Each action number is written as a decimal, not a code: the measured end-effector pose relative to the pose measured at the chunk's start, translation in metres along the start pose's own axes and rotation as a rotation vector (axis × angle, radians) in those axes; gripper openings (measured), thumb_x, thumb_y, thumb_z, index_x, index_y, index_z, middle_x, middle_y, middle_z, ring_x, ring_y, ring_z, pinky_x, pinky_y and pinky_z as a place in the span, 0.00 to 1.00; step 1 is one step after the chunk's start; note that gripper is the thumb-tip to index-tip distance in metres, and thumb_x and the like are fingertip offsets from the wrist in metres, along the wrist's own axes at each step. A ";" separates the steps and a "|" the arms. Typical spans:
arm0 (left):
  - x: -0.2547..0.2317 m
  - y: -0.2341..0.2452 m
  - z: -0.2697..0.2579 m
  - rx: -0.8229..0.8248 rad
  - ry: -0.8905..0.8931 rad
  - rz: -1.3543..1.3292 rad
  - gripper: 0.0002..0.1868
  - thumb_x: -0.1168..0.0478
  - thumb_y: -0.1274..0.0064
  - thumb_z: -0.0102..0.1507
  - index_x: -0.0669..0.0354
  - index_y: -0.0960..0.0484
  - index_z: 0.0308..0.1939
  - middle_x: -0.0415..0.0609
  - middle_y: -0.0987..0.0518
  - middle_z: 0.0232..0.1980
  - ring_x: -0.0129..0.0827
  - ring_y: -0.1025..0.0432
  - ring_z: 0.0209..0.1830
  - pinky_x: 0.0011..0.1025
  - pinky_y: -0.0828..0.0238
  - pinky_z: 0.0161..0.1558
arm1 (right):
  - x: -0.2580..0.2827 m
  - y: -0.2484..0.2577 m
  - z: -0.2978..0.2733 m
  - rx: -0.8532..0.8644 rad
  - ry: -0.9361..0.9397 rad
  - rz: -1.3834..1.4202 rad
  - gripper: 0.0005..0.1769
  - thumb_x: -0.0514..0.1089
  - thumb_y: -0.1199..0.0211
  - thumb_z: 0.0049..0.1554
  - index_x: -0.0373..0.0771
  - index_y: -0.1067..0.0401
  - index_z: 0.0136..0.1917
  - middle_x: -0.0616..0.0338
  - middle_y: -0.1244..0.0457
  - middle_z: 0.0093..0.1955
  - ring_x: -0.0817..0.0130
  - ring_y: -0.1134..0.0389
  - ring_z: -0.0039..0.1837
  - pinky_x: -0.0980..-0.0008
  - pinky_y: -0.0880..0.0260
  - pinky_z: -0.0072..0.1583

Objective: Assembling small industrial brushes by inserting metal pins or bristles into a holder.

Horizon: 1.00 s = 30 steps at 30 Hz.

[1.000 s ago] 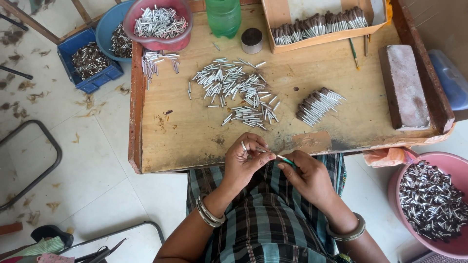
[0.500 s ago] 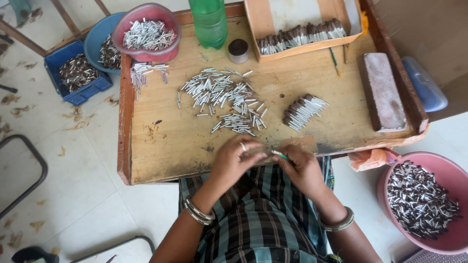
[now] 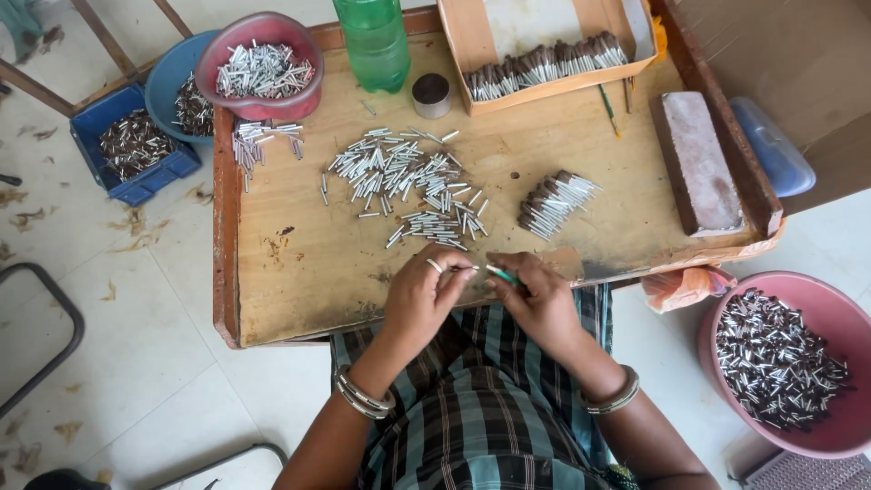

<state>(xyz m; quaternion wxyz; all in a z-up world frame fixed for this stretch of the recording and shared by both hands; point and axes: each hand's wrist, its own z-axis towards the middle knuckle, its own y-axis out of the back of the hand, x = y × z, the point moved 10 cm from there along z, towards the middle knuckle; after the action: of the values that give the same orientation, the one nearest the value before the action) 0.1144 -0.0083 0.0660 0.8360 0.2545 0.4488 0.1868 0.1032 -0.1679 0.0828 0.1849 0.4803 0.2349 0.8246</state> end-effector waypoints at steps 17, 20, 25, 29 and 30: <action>-0.053 0.031 -0.010 -0.026 -0.129 0.115 0.09 0.60 0.33 0.60 0.51 0.16 0.43 0.37 0.17 0.44 0.30 0.24 0.44 0.31 0.28 0.42 | 0.020 0.001 -0.015 -0.010 0.067 0.221 0.07 0.32 0.32 0.57 0.35 0.26 0.49 0.57 0.30 0.49 0.64 0.27 0.53 0.69 0.27 0.54; -0.053 0.023 -0.012 0.003 -0.152 0.284 0.10 0.58 0.34 0.60 0.51 0.16 0.43 0.39 0.17 0.45 0.33 0.25 0.47 0.34 0.28 0.44 | 0.023 -0.001 -0.013 0.016 0.070 0.218 0.08 0.33 0.31 0.57 0.35 0.26 0.50 0.56 0.31 0.50 0.63 0.27 0.53 0.69 0.27 0.54; -0.046 0.032 -0.012 -0.026 -0.056 0.134 0.14 0.58 0.36 0.62 0.53 0.16 0.51 0.40 0.16 0.47 0.35 0.26 0.47 0.34 0.27 0.46 | 0.016 0.005 -0.016 0.028 -0.017 0.147 0.14 0.36 0.30 0.55 0.33 0.27 0.54 0.53 0.32 0.52 0.62 0.28 0.52 0.68 0.28 0.52; -0.035 0.033 -0.015 -0.043 0.032 -0.020 0.09 0.58 0.36 0.63 0.51 0.16 0.45 0.38 0.17 0.46 0.32 0.23 0.45 0.33 0.26 0.47 | 0.007 0.008 -0.020 0.042 -0.068 0.103 0.15 0.38 0.30 0.56 0.33 0.28 0.56 0.52 0.32 0.53 0.60 0.27 0.49 0.68 0.27 0.49; -0.039 0.032 -0.016 -0.054 -0.033 0.057 0.08 0.58 0.34 0.62 0.51 0.17 0.41 0.37 0.17 0.45 0.34 0.23 0.45 0.34 0.26 0.47 | 0.013 0.009 -0.021 0.041 -0.005 0.049 0.15 0.38 0.31 0.57 0.33 0.28 0.56 0.51 0.32 0.52 0.56 0.28 0.49 0.67 0.28 0.49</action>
<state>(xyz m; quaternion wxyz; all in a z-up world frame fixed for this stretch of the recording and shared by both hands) 0.0774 0.0002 0.1031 0.8442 0.2475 0.4222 0.2186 0.0778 -0.1725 0.0882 0.1556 0.4917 0.2394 0.8226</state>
